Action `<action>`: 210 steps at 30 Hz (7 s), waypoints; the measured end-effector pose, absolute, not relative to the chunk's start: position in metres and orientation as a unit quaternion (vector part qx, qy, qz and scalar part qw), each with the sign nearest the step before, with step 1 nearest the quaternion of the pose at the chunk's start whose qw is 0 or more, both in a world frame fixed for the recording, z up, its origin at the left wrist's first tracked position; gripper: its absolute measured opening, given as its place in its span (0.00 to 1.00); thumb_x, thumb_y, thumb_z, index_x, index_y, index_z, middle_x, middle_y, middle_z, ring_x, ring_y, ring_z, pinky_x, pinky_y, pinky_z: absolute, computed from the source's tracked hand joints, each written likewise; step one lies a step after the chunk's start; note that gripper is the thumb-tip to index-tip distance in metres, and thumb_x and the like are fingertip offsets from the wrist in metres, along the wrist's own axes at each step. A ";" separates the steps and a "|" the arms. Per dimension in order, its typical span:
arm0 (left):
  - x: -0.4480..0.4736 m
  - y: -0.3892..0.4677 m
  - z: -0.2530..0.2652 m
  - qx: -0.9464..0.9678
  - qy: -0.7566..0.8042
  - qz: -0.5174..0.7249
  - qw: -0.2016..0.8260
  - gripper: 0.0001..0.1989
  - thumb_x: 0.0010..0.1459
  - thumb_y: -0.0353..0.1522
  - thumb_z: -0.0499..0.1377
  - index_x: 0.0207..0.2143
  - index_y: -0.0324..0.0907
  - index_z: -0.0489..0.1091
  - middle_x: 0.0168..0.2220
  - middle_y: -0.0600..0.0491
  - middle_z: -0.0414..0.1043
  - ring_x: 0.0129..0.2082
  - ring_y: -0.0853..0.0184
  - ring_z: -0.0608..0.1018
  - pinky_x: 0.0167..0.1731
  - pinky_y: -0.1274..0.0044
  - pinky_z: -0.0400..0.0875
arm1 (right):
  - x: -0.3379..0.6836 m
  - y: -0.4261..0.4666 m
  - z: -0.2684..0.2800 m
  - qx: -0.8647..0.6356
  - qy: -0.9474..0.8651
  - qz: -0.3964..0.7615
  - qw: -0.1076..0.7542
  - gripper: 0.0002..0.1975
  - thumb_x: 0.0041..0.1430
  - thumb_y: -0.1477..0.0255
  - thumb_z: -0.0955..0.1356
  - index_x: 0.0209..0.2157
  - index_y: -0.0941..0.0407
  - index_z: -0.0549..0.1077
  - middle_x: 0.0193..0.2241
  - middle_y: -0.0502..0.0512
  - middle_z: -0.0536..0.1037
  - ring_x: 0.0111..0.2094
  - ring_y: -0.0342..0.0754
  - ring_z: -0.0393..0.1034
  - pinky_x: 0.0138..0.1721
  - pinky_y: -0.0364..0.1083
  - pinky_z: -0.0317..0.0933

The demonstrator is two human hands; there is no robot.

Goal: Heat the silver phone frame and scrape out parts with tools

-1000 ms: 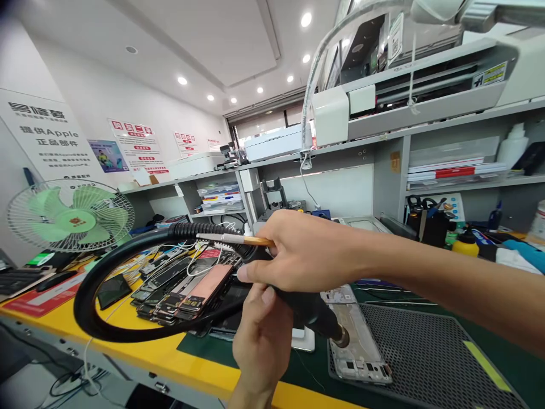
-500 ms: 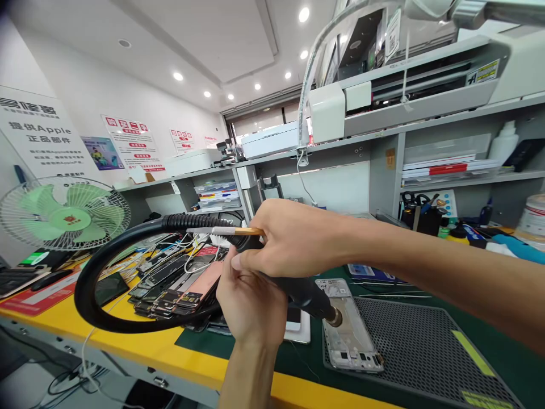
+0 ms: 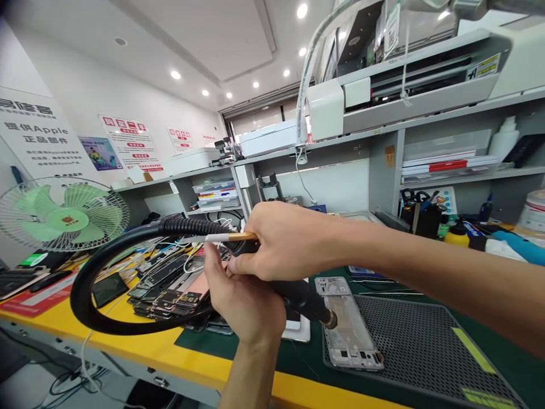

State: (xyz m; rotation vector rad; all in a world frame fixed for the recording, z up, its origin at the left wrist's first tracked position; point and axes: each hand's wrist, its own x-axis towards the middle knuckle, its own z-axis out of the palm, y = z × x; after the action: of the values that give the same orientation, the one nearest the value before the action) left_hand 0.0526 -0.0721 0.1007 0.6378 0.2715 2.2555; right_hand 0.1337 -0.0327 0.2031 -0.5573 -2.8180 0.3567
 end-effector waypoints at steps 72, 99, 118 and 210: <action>0.035 -0.064 0.086 0.469 0.209 0.788 0.340 0.08 0.60 0.35 0.72 0.30 0.44 0.78 0.28 0.55 0.79 0.30 0.66 0.82 0.38 0.74 0.79 | 0.178 -0.017 0.136 -0.270 -0.856 0.397 0.192 0.21 0.57 0.63 0.77 0.22 0.54 0.64 0.17 0.41 0.60 0.19 0.40 0.53 0.19 0.43 0.43; 0.040 -0.091 0.071 0.336 0.145 0.830 0.421 0.31 0.70 0.54 0.52 0.47 0.38 0.82 0.49 0.40 0.82 0.57 0.49 0.79 0.66 0.57 0.62 | 0.178 -0.018 0.139 -0.310 -0.856 0.353 0.215 0.22 0.53 0.59 0.78 0.20 0.54 0.66 0.16 0.40 0.55 0.20 0.41 0.48 0.20 0.45 0.40; 0.032 -0.085 0.076 0.373 0.152 0.830 0.387 0.17 0.72 0.40 0.56 0.43 0.41 0.83 0.44 0.47 0.83 0.48 0.60 0.81 0.51 0.71 0.73 | 0.186 0.000 0.154 -0.262 -0.825 0.488 0.113 0.13 0.50 0.61 0.81 0.34 0.53 0.84 0.22 0.46 0.68 0.25 0.45 0.60 0.27 0.44 0.55; 0.029 -0.057 0.134 0.336 0.101 0.800 0.487 0.38 0.73 0.51 0.40 0.19 0.40 0.70 0.17 0.52 0.64 0.17 0.71 0.69 0.18 0.79 0.69 | 0.177 0.008 0.149 -0.189 -0.857 0.459 0.140 0.19 0.59 0.60 0.79 0.28 0.54 0.70 0.26 0.45 0.60 0.29 0.45 0.54 0.30 0.46 0.50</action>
State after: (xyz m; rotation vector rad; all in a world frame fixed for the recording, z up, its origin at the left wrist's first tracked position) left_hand 0.0291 -0.0571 0.1337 0.8172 0.2462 1.9442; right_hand 0.1774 0.0083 0.1486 -0.5467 -2.4751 1.3257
